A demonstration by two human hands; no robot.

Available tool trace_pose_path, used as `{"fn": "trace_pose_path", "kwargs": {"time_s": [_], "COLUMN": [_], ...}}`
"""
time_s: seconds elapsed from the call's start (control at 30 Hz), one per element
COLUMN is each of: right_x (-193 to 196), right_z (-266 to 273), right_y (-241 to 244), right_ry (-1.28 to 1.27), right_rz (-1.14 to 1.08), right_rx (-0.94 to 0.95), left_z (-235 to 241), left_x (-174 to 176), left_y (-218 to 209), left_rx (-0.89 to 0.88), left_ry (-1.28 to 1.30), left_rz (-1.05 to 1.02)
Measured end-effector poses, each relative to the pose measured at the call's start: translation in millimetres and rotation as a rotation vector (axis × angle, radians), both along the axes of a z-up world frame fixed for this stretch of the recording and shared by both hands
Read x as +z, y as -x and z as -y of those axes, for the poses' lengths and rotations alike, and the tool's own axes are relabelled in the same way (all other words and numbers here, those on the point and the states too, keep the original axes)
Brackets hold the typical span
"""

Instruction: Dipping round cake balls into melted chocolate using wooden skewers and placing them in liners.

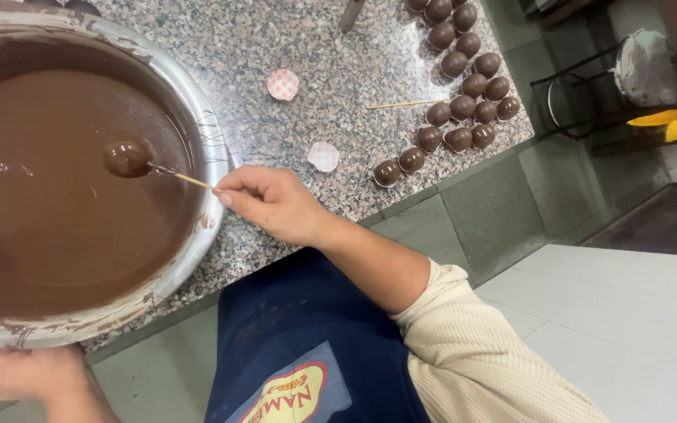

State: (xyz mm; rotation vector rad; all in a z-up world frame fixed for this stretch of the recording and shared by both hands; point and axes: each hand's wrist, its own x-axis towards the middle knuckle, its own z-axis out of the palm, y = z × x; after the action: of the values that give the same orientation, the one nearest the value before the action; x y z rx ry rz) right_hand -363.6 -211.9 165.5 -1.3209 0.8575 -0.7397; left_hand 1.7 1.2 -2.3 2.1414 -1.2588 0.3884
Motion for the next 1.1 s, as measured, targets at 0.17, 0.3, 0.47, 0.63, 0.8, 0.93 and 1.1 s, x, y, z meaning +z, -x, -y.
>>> {"fn": "trace_pose_path", "kwargs": {"time_s": [0.17,0.3,0.47,0.63,0.8,0.93,1.1], "right_x": [-2,-16,-20,-6,-5,8,41], "right_z": [-2,-8,-7,0,13,36,46], "right_y": [3,6,8,15,27,33,42], "right_ry": [0.047,-0.083,-0.058,0.033,-0.055,-0.009,0.117], "right_rz": [-0.055,0.039,-0.037,-0.125,-0.082,-0.139,-0.266], "right_rx": [0.007,0.022,0.023,0.034,0.039,0.111,0.141], "left_z": [5,4,2,-35,-6,60,133], "left_x": [16,8,25,12,76,106,114], "left_y": [8,1,11,62,175,222,261], "left_rx": [0.007,0.011,-0.03,-0.074,-0.412,-0.647,-1.012], "left_ry": [-0.023,0.03,0.007,0.026,-0.108,-0.144,-0.156], "left_rz": [0.042,-0.004,-0.007,-0.264,-0.61,-0.644,-0.493]}}
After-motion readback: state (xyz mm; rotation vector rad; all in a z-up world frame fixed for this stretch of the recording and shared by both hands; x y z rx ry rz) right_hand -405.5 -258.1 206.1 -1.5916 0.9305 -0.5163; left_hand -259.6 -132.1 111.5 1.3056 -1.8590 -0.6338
